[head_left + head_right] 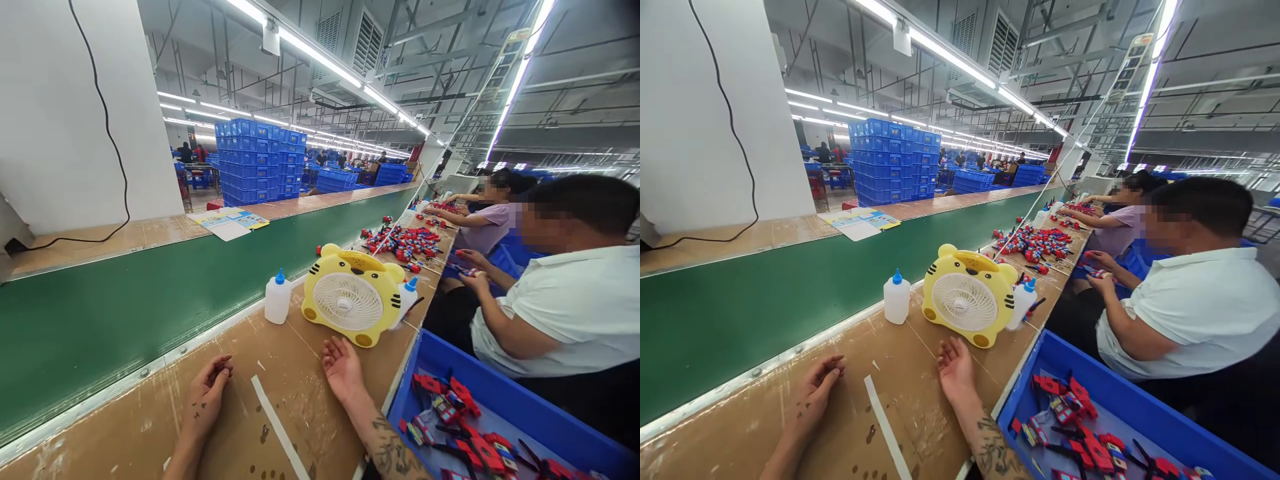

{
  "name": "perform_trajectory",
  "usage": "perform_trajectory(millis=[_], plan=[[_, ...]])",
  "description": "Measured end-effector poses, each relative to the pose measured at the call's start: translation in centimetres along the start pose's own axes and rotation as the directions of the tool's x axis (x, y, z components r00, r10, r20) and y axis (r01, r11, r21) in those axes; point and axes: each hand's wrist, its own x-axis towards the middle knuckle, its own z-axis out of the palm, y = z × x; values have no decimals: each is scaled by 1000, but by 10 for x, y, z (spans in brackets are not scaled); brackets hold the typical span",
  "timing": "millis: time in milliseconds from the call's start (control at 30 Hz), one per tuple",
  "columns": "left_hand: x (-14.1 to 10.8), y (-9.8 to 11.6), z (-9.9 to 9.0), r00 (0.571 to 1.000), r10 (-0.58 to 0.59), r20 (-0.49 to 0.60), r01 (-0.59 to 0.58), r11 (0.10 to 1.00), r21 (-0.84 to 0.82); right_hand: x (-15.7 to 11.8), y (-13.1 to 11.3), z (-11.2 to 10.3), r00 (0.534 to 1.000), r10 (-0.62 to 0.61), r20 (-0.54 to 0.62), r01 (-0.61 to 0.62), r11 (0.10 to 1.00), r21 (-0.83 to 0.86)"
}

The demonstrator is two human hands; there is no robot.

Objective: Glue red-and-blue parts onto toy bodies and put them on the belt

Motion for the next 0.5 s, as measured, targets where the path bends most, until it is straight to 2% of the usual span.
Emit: perform_trajectory(millis=[67,167,300,500], plan=[[-1,4,1,1000,-15,5,15,1000,23,3,-21,-12,999,35,-15,-34,998,57],[-3,12,2,999,-32,4,32,998,60,11,-36,-14,998,61,-14,-58,989,137],[-3,14,3,999,-38,-4,39,997,65,17,-42,-10,997,76,-22,-69,975,211],[1,3,0,999,-31,34,28,995,100,12,-43,-11,994,105,-14,-99,968,231]])
